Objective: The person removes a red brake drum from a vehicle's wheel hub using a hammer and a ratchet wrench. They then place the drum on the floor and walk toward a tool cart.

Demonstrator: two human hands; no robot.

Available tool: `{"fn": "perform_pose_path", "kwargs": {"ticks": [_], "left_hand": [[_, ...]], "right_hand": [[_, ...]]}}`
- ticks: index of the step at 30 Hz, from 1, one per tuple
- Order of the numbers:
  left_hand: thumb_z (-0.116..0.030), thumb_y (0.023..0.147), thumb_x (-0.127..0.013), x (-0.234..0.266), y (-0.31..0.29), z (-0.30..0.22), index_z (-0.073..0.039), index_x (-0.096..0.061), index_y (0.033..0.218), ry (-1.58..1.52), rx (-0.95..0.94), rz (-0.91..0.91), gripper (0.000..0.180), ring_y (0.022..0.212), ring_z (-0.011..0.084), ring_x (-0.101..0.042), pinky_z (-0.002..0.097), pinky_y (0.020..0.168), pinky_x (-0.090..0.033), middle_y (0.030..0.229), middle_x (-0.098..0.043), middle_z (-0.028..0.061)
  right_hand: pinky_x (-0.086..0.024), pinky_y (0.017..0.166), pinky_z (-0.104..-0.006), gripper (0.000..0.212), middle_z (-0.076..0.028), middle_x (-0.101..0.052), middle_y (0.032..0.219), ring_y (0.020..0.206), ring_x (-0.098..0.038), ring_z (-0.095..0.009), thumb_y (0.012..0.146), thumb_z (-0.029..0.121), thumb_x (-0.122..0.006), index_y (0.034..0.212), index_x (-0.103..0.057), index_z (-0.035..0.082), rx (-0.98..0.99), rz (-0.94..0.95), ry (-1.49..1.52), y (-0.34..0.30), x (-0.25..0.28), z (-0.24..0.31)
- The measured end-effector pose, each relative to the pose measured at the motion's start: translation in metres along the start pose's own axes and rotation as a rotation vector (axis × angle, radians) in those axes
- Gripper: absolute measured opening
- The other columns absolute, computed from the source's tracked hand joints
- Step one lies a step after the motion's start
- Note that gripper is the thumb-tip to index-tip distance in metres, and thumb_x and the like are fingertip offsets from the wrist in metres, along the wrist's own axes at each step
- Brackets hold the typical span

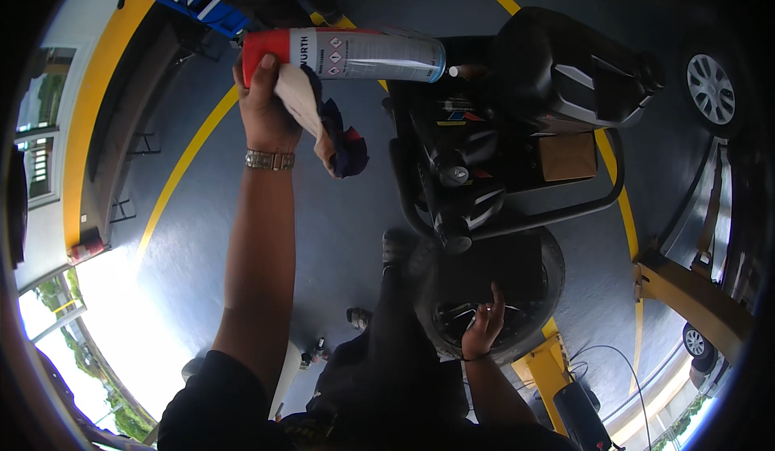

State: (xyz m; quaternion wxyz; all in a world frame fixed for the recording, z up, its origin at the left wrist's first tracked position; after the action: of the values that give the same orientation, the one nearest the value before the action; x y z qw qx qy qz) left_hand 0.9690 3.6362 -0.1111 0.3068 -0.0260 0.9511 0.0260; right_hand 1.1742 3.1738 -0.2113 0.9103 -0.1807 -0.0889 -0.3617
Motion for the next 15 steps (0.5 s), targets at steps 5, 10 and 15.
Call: {"fn": "perform_pose_path", "kwargs": {"ticks": [5, 10, 15], "left_hand": [[-0.052, 0.085, -0.070, 0.130, -0.083, -0.066, -0.006, -0.058, 0.122, 0.141, 0.246, -0.061, 0.061, 0.071, 0.0134, -0.067, 0.0238, 0.059, -0.053, 0.092, -0.069, 0.0062], [-0.045, 0.092, -0.064, 0.200, -0.236, -0.066, -0.007, -0.062, 0.110, 0.099, 0.622, -0.544, 0.042, 0.088, 0.0210, -0.067, 0.0336, 0.076, -0.055, 0.100, -0.068, 0.0063], [-0.050, 0.089, -0.066, 0.207, -0.294, -0.067, -0.011, -0.057, 0.110, 0.180, 0.850, -0.492, 0.045, 0.078, 0.0186, -0.063, 0.0332, 0.065, -0.053, 0.089, -0.062, 0.0043]], "right_hand": [[-0.050, 0.073, -0.0292, 0.053, -0.019, -0.057, 0.129, 0.089, -0.062, -0.018, 0.099, 0.029, -0.061, 0.140, -0.048, -0.001, -0.212, 0.534, -0.075, -0.015, -0.029, -0.017], [-0.051, 0.074, -0.0279, 0.062, -0.013, -0.059, 0.120, 0.086, -0.062, -0.013, 0.096, 0.026, -0.066, 0.145, -0.041, 0.000, -0.240, 0.888, 0.272, -0.045, -0.083, -0.005], [-0.055, 0.077, -0.0297, 0.073, -0.011, -0.060, 0.115, 0.089, -0.064, -0.012, 0.092, 0.028, -0.072, 0.148, -0.035, 0.002, -0.415, 0.806, 0.282, -0.056, -0.108, 0.077]]}}
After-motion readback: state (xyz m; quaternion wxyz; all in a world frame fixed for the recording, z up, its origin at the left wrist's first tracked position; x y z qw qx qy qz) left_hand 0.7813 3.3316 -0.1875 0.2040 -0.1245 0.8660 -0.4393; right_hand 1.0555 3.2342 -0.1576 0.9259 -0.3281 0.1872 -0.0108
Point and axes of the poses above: each hand's wrist, its own y-axis towards the middle knuckle, its own x-axis out of the back of the hand, z = x × y, the point moved 1 cm from there along y, towards the middle knuckle
